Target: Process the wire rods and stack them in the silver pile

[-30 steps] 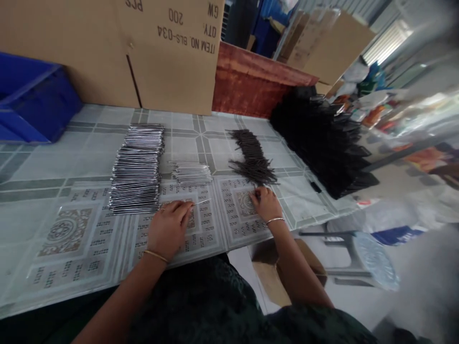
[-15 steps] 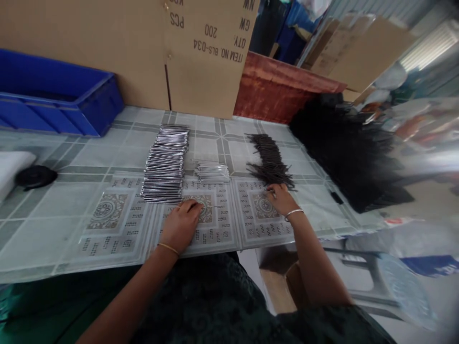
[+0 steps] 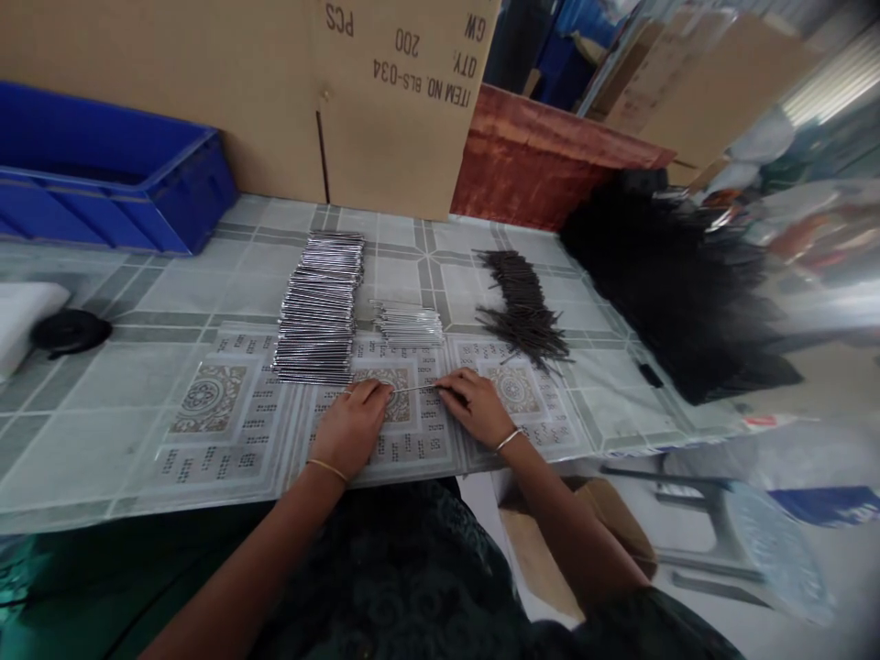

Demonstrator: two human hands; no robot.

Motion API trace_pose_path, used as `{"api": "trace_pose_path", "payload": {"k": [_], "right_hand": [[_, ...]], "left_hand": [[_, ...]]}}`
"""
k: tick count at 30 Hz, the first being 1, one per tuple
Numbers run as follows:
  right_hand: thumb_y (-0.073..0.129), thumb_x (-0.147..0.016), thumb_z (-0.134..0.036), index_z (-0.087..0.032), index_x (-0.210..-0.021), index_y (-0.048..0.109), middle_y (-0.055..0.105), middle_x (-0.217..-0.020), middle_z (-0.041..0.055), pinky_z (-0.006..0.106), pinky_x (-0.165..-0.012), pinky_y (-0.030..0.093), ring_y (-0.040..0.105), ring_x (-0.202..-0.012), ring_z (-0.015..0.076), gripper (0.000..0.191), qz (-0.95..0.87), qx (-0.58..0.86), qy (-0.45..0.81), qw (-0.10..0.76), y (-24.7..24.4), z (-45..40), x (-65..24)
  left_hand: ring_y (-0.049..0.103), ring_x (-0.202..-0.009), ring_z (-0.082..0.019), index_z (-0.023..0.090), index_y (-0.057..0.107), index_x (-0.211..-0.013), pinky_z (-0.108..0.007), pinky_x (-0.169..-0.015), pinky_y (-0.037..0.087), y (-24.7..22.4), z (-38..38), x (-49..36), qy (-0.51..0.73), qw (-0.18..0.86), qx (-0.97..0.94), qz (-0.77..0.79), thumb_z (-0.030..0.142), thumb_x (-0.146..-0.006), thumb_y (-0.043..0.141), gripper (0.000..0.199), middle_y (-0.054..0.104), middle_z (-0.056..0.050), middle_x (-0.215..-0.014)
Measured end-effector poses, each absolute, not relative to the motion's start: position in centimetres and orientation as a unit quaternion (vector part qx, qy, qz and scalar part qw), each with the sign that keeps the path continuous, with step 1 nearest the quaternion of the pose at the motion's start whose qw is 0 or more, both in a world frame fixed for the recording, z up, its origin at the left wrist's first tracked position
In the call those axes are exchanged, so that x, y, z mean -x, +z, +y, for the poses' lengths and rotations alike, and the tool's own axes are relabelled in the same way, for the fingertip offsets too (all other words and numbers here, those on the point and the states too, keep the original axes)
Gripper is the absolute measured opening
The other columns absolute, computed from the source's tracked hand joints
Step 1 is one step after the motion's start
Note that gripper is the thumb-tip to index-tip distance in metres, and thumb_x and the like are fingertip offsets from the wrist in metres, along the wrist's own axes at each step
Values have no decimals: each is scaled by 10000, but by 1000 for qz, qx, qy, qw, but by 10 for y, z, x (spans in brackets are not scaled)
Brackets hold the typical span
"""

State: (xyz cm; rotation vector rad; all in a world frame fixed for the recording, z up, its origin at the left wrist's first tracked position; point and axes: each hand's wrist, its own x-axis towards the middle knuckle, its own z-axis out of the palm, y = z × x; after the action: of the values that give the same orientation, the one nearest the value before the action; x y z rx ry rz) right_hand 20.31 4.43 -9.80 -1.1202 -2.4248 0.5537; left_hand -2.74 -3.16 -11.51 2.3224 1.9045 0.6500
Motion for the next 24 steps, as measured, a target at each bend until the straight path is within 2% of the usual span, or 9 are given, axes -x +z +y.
{"api": "trace_pose_path", "payload": {"k": [5, 24], "right_hand": [[507, -978, -291, -234, -1101, 691, 685, -995, 49, 313, -855, 494, 645, -910, 163, 228, -851, 384, 246, 259, -101, 47, -204], [523, -977, -280, -226, -1095, 695, 690, -969, 52, 322, -832, 484, 636, -887, 172, 216, -875, 342, 235, 249, -101, 55, -206]], "left_hand": [[607, -1058, -256, 189, 648, -1151, -435, -943, 515, -113, -31, 27, 203, 37, -758, 619, 185, -945, 420, 308, 656, -112, -1141], [599, -1005, -240, 172, 647, -1133, -391, -899, 528, -114, -31, 28, 200, -3, -771, 605, 159, -926, 457, 281, 659, -102, -1095]]}}
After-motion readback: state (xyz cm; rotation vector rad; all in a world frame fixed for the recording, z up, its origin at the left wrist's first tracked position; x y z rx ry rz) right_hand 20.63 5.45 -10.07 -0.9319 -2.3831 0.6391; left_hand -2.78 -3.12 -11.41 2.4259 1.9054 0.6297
